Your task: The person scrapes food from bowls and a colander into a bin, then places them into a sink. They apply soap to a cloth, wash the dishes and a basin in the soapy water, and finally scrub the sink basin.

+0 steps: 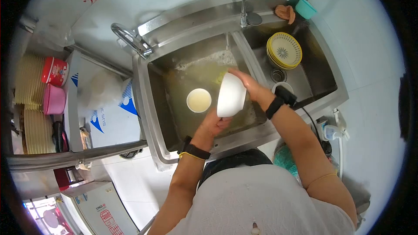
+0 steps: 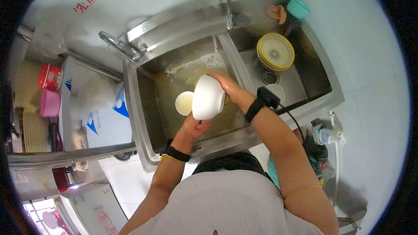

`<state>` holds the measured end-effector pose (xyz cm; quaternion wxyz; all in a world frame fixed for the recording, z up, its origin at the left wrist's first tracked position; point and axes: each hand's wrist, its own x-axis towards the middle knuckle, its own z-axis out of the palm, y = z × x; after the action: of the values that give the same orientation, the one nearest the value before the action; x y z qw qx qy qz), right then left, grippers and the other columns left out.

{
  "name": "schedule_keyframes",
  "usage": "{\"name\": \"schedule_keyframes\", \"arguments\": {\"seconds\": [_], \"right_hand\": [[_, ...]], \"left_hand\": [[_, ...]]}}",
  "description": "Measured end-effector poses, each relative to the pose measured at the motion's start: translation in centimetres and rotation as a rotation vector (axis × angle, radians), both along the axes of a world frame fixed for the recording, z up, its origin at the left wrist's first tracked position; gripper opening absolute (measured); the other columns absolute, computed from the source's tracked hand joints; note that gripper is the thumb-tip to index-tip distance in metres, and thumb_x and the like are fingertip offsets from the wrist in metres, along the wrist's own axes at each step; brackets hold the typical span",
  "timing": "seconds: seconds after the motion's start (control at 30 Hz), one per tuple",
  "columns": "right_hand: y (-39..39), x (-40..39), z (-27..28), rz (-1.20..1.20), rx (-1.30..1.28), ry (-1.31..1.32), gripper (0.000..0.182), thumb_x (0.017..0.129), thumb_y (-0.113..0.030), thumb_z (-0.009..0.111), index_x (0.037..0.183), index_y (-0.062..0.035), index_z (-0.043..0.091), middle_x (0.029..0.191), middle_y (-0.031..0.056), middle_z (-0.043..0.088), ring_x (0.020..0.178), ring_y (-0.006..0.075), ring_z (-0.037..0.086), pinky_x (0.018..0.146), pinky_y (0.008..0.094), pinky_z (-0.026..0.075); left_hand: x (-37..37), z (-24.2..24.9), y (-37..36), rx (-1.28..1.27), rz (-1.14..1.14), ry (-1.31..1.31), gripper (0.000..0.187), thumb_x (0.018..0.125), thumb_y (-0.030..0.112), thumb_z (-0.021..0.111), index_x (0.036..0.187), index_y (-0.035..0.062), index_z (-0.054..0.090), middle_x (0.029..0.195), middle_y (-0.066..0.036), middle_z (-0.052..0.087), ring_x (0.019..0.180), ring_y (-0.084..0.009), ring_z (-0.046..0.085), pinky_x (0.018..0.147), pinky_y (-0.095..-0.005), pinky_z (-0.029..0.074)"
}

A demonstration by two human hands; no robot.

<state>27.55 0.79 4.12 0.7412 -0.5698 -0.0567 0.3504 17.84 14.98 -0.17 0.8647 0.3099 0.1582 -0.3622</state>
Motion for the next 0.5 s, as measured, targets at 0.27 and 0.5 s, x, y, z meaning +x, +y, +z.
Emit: {"name": "schedule_keyframes", "arguments": {"seconds": [0.27, 0.5], "right_hand": [[1.9, -5.6, 0.0, -0.51, 0.274, 0.428, 0.046, 0.085, -0.043, 0.036, 0.113, -0.0072, 0.045, 0.112, 0.0027, 0.049, 0.102, 0.0158, 0.045, 0.088, 0.0315, 0.033], [0.9, -8.0, -2.7, -0.359, 0.344, 0.165, 0.042, 0.081, -0.027, 0.053, 0.114, -0.003, 0.043, 0.109, 0.0049, 0.049, 0.098, 0.0156, 0.046, 0.083, 0.0294, 0.038]], "left_hand": [[0.8, 1.1, -3.8, 0.228, 0.504, -0.073, 0.01, 0.081, 0.019, 0.049, 0.082, 0.0092, 0.046, 0.061, -0.002, 0.045, 0.042, -0.0072, 0.038, 0.034, -0.0199, 0.027], [2.6, -1.9, -5.5, 1.1, 1.048, -0.48, 0.026, 0.083, 0.02, 0.048, 0.097, -0.0018, 0.046, 0.08, -0.009, 0.056, 0.077, -0.0153, 0.052, 0.068, -0.0298, 0.042]]}}
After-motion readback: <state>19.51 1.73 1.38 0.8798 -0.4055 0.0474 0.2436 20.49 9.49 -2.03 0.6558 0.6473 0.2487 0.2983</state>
